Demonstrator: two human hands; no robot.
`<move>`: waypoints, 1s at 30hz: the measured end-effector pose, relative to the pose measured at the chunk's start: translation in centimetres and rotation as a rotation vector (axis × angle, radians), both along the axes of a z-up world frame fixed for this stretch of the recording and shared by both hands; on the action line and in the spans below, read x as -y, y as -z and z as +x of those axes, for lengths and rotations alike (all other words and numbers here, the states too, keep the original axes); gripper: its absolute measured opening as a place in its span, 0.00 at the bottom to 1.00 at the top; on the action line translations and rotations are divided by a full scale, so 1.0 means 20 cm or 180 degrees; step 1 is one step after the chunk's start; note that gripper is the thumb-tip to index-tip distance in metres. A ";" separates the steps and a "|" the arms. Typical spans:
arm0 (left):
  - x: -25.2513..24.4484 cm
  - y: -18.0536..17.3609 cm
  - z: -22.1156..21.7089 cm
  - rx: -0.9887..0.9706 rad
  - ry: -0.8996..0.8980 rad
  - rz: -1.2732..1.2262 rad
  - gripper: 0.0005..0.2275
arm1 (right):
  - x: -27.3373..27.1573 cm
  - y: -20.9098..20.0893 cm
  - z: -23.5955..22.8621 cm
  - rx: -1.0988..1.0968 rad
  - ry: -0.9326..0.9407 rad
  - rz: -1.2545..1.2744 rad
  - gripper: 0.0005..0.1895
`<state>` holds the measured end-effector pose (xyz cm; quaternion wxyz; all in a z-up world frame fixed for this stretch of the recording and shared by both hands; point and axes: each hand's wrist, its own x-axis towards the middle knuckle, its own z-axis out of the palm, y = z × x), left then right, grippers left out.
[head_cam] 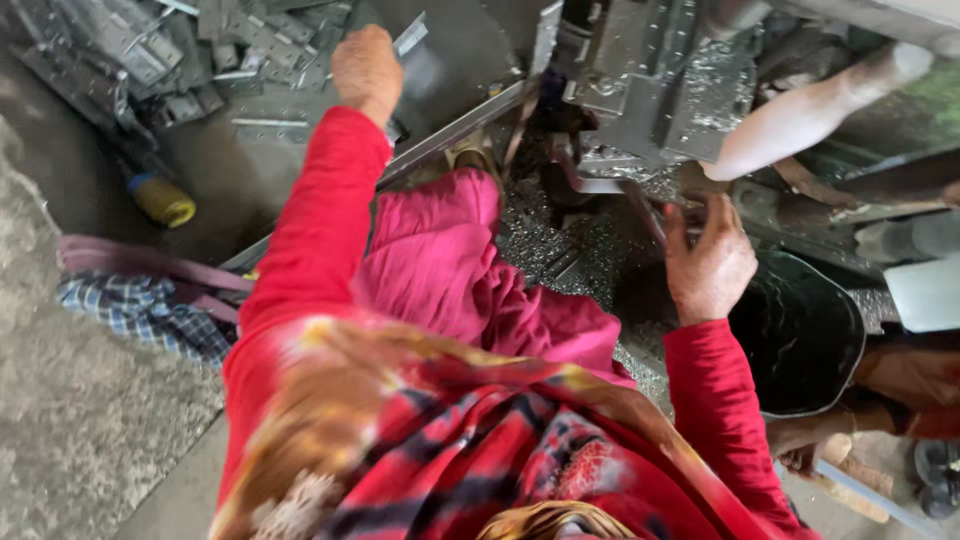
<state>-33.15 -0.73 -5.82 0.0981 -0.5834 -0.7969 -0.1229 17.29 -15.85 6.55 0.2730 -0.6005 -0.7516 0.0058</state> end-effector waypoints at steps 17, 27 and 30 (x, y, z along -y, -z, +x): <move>0.38 -0.33 1.69 0.0122 0.1780 0.0305 0.12 | 0.01 0.04 0.00 -0.0193 0.0176 -0.0552 0.23; 0.33 -0.31 1.70 0.0478 0.1787 0.0117 0.12 | -0.05 0.05 0.00 0.0106 0.0050 -0.0981 0.26; 0.33 -0.30 1.68 0.0402 0.1847 0.0275 0.15 | -0.07 0.05 0.01 0.0098 0.0016 -0.0938 0.26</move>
